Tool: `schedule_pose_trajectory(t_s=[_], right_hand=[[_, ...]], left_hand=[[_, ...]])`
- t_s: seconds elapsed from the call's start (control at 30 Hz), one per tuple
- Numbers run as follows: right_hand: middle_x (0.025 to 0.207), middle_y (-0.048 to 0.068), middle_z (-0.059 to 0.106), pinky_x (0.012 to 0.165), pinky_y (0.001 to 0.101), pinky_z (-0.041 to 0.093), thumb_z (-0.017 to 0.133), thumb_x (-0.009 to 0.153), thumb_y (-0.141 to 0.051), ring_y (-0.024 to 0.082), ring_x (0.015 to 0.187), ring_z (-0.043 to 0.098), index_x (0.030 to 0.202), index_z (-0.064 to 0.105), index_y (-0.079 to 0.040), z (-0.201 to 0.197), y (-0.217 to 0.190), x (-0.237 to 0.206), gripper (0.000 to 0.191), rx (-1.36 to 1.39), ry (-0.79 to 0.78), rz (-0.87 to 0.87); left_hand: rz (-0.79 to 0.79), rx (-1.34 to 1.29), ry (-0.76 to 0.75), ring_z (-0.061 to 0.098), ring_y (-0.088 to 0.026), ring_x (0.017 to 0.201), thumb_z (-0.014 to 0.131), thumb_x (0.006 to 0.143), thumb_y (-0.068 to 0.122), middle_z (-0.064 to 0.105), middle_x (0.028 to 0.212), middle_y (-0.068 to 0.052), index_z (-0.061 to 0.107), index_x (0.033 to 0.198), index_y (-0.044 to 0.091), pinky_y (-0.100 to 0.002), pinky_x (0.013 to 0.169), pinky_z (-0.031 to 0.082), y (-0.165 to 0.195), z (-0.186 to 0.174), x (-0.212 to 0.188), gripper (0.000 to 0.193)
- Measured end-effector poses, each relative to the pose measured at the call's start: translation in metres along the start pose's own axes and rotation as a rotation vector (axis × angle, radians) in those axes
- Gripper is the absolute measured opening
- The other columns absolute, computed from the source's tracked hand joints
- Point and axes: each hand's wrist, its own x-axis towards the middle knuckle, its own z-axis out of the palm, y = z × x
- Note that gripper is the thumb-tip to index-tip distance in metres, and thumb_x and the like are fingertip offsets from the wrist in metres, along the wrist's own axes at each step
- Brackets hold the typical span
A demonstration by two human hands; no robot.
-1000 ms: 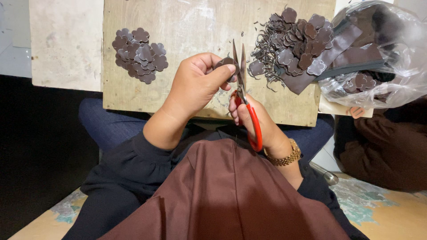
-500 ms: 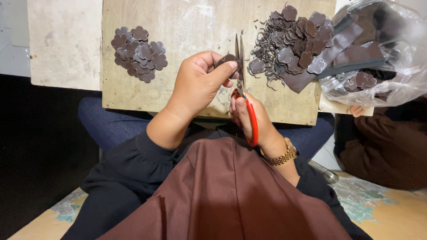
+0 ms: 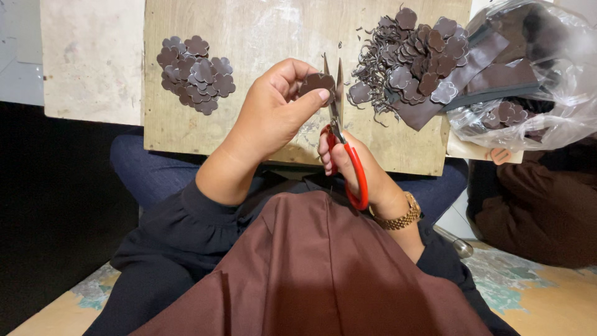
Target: The person trims the edges of small dark brown leather pieces into flower-like shapes using red-handled scissors. They hold each piece in the left hand and carefully cut along the edges, placing finished pieces into a pile on the wooden board.
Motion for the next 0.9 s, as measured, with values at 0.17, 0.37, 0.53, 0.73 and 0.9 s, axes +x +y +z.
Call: schedule_pose_trajectory(t_s=[0.17, 0.37, 0.53, 0.73, 0.9], right_hand=[[0.095, 0.0, 0.051, 0.076, 0.0246, 0.046, 0.049, 0.104, -0.062, 0.01, 0.081, 0.048, 0.111, 0.053, -0.005, 0.0015, -0.0036, -0.0009, 0.057, -0.012, -0.019, -0.018], [0.094, 0.0, 0.05, 0.075, 0.0244, 0.045, 0.047, 0.105, -0.061, 0.01, 0.08, 0.047, 0.109, 0.053, -0.005, 0.0026, -0.0066, -0.0011, 0.056, -0.02, -0.015, -0.027], [0.089, 0.0, 0.048, 0.072, 0.0241, 0.043, 0.048, 0.105, -0.061, 0.01, 0.077, 0.045, 0.106, 0.052, -0.006, 0.0039, -0.0091, -0.0004, 0.056, -0.019, 0.0, -0.02], [0.084, -0.002, 0.043, 0.064, 0.023, 0.037, 0.05, 0.104, -0.061, 0.009, 0.07, 0.04, 0.102, 0.05, -0.007, 0.0071, -0.0099, -0.0003, 0.054, 0.022, 0.018, -0.035], [0.082, -0.003, 0.04, 0.061, 0.0226, 0.033, 0.052, 0.105, -0.058, 0.008, 0.068, 0.036, 0.1, 0.048, -0.008, 0.0086, -0.0083, -0.0002, 0.05, 0.08, 0.016, -0.02]], left_hand=[[-0.023, 0.004, 0.016, 0.066, -0.004, 0.086, 0.07, 0.098, 0.006, 0.073, 0.099, -0.003, 0.063, 0.11, 0.0, -0.019, 0.075, 0.053, 0.0042, 0.0004, -0.001, 0.015], [-0.033, 0.003, 0.025, 0.065, -0.003, 0.085, 0.071, 0.096, 0.006, 0.073, 0.099, -0.003, 0.063, 0.11, -0.001, -0.019, 0.074, 0.053, 0.0054, 0.0022, -0.0011, 0.017], [-0.024, 0.037, 0.035, 0.062, -0.002, 0.083, 0.072, 0.096, 0.006, 0.072, 0.098, -0.001, 0.064, 0.11, 0.0, -0.018, 0.073, 0.051, 0.0053, 0.0028, -0.0019, 0.017], [-0.026, 0.021, 0.037, 0.061, -0.001, 0.081, 0.073, 0.096, 0.006, 0.071, 0.096, 0.0, 0.064, 0.11, 0.0, -0.018, 0.071, 0.05, 0.0042, 0.0032, -0.002, 0.018], [-0.017, -0.025, 0.029, 0.062, -0.002, 0.082, 0.072, 0.096, 0.005, 0.071, 0.096, 0.0, 0.063, 0.111, 0.0, -0.018, 0.071, 0.05, 0.0005, 0.002, -0.0017, 0.018]])
